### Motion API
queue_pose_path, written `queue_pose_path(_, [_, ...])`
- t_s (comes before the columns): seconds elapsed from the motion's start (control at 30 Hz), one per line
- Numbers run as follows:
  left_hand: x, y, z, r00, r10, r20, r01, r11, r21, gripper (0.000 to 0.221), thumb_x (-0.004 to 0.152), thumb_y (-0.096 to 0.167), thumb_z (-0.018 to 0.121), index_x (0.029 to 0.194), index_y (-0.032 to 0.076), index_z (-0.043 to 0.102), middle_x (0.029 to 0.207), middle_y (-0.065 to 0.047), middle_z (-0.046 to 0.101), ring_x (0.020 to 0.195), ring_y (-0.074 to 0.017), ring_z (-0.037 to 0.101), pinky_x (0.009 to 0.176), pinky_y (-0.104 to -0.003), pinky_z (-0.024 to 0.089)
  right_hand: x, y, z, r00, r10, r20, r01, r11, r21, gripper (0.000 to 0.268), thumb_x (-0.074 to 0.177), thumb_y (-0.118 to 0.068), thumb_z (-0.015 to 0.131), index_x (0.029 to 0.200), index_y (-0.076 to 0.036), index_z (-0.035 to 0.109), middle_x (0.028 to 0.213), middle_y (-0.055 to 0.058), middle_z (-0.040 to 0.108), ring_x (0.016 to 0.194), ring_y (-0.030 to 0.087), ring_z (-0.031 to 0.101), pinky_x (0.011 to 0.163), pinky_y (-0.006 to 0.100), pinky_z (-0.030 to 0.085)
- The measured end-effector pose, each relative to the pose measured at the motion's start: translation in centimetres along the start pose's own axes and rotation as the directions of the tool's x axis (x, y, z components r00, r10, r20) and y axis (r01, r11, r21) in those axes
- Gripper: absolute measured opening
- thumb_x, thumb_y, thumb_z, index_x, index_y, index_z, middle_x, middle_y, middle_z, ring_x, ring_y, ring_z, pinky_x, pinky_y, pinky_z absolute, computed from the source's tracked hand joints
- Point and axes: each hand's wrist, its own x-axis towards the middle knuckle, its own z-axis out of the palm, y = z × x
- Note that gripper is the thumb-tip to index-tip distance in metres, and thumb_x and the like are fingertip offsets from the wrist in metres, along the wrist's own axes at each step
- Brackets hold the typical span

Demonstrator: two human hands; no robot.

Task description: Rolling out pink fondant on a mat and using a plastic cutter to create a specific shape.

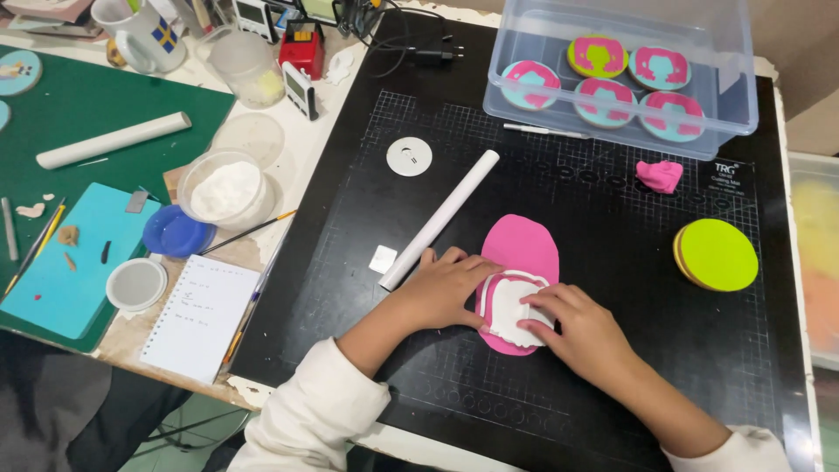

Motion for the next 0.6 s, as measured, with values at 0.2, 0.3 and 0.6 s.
queue_pose_path(0.2, [0.1,0.0,0.1,1.000,0.019,0.001,-0.019,1.000,0.014,0.086,0.080,0.046,0.080,0.151,0.012,0.045,0.150,-0.013,0.052,0.136,-0.0377,0.041,0.095,-0.057,0.032,0.7,-0.6,0.1,0.993,0.017,0.119,-0.003,0.993,-0.117,0.030,0.092,-0.037,0.071,0.117,-0.020,0.072,0.110,-0.004,0.070,0.112,0.017,0.067,0.089,0.031,0.059])
queue_pose_path(0.3, [0.0,0.1,0.0,0.999,0.030,0.022,-0.031,0.999,0.040,0.090,0.078,0.047,0.080,0.152,0.011,0.044,0.151,-0.014,0.051,0.136,-0.0383,0.040,0.095,-0.057,0.031,0.7,-0.7,0.1,0.989,0.035,0.146,-0.017,0.992,-0.123,0.030,0.094,-0.035,0.069,0.119,-0.018,0.071,0.111,-0.002,0.069,0.113,0.018,0.066,0.092,0.032,0.058])
queue_pose_path(0.6, [0.1,0.2,-0.3,1.000,0.014,0.026,-0.014,1.000,0.022,0.087,0.080,0.045,0.080,0.151,0.011,0.045,0.151,-0.014,0.050,0.136,-0.0381,0.040,0.095,-0.056,0.030,0.6,-0.5,1.4,0.993,-0.113,0.038,0.118,0.983,-0.144,0.029,0.094,-0.033,0.070,0.115,-0.014,0.072,0.104,0.002,0.069,0.104,0.021,0.068,0.088,0.034,0.055])
